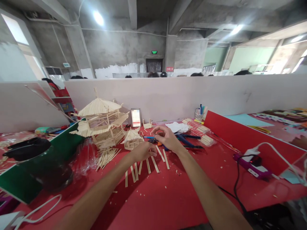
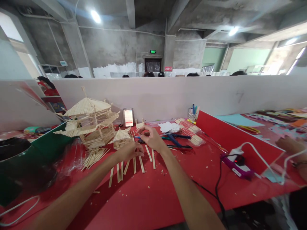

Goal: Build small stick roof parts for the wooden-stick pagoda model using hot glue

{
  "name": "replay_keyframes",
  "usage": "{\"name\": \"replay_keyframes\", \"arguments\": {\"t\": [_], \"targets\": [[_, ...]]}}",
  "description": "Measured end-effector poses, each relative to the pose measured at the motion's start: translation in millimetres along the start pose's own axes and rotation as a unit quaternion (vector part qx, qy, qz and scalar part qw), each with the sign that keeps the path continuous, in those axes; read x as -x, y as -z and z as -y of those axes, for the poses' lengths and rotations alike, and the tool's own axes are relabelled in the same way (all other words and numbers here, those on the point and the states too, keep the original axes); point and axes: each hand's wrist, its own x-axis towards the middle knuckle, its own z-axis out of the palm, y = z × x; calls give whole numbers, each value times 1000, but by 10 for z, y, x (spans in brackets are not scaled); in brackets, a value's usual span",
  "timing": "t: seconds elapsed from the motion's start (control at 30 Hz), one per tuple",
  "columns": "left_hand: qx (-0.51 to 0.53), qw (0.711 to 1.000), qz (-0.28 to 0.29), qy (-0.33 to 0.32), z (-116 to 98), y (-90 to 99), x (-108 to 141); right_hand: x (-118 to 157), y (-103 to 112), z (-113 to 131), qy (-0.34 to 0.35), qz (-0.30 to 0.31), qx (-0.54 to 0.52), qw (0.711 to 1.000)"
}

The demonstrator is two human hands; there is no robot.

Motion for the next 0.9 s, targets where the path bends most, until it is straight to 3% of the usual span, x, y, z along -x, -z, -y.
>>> {"name": "replay_keyframes", "arguments": {"t": [0.27, 0.47, 0.63, 0.77, 0.9], "targets": [[147, 988, -39, 16, -54, 237, -42, -15, -2, -121, -31, 24, -8, 999], [424, 901, -63, 65, -246, 193, -48, -8, -22, -111, -38, -12, -74, 996], [407, 905, -90, 87, -203, 69, -99, -9, -11, -74, -51, -68, -95, 992], [389, 915, -86, 54, -195, 21, -151, 2, -20, -43, -55, -38, -165, 984], [353, 926, -124, 56, -295, 129, -157, 5, 7, -1, -49, -43, -241, 968]]}}
